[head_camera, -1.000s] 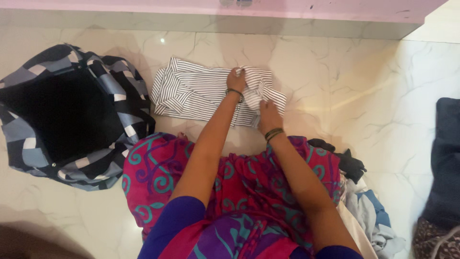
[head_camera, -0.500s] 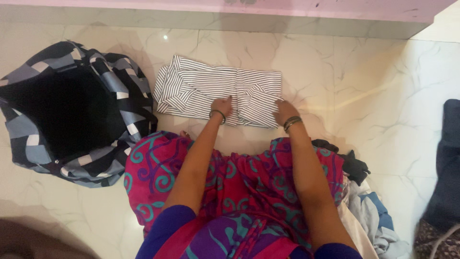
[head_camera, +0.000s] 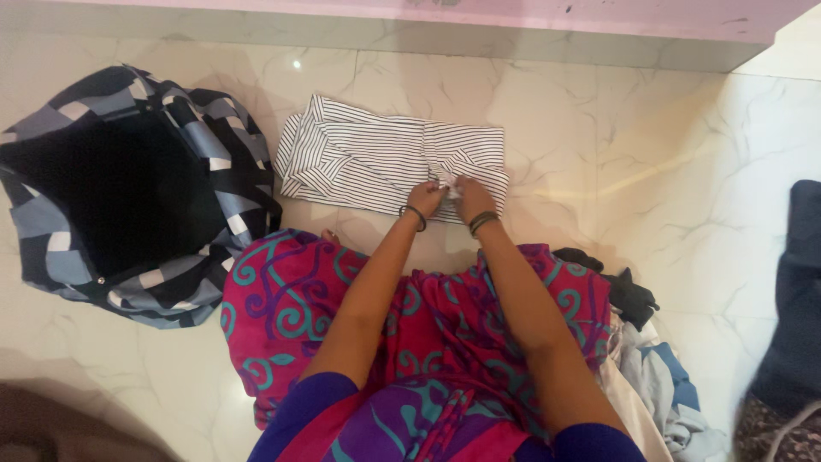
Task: The person folds a striped shirt on the floor. They smooth the fabric, fold the sleeves inward, fold the shirt in half lengthwise, and then fold it into a compact rectangle.
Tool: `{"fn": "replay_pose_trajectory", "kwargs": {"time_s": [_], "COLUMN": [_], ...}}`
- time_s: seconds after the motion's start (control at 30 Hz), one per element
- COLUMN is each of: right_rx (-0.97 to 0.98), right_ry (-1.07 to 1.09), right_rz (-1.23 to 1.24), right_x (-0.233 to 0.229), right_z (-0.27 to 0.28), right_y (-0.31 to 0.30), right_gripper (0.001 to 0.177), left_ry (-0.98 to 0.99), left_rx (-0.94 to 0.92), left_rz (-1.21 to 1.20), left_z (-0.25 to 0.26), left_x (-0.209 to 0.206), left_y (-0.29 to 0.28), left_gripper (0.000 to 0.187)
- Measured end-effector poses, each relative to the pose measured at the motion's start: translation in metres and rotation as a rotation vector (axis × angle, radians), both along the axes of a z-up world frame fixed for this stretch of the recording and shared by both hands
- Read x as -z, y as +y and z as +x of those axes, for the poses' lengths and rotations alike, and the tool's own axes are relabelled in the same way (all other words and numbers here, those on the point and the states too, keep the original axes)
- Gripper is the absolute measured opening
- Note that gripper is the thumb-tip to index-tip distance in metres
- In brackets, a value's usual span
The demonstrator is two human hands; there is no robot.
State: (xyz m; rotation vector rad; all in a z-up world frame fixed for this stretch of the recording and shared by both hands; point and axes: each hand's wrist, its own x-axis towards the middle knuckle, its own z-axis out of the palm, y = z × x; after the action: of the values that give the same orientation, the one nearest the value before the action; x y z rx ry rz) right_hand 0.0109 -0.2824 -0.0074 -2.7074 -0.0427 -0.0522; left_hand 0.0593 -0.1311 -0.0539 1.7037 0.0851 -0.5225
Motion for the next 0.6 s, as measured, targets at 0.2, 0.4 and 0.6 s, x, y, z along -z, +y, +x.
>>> {"fn": "replay_pose_trajectory", "kwargs": {"time_s": [0.2, 0.4, 0.6], "right_rx": [0.180, 0.448, 0.304], "right_ry": [-0.095, -0.083, -0.217], "right_rz": [0.410, 0.560, 0.364], "right_x": [0.015, 0.004, -0.004], "right_z": [0.013, 0.014, 0.009], "right_y": [-0.077, -0.105, -0.082], "right_gripper": [0.019, 0.019, 0.025], "left_ry": [0.170, 0.154, 0.369], "left_rx": [-0.175, -0.274, -0.130], "left_rz": [-0.142, -0.320, -0.695], "left_z": [0.005, -0.014, -0.036], "left_x": [-0.004, -0.002, -0.002], "left_y": [-0.003, -0.011, -0.052], "left_gripper": [0.037, 0.041, 0.066]}}
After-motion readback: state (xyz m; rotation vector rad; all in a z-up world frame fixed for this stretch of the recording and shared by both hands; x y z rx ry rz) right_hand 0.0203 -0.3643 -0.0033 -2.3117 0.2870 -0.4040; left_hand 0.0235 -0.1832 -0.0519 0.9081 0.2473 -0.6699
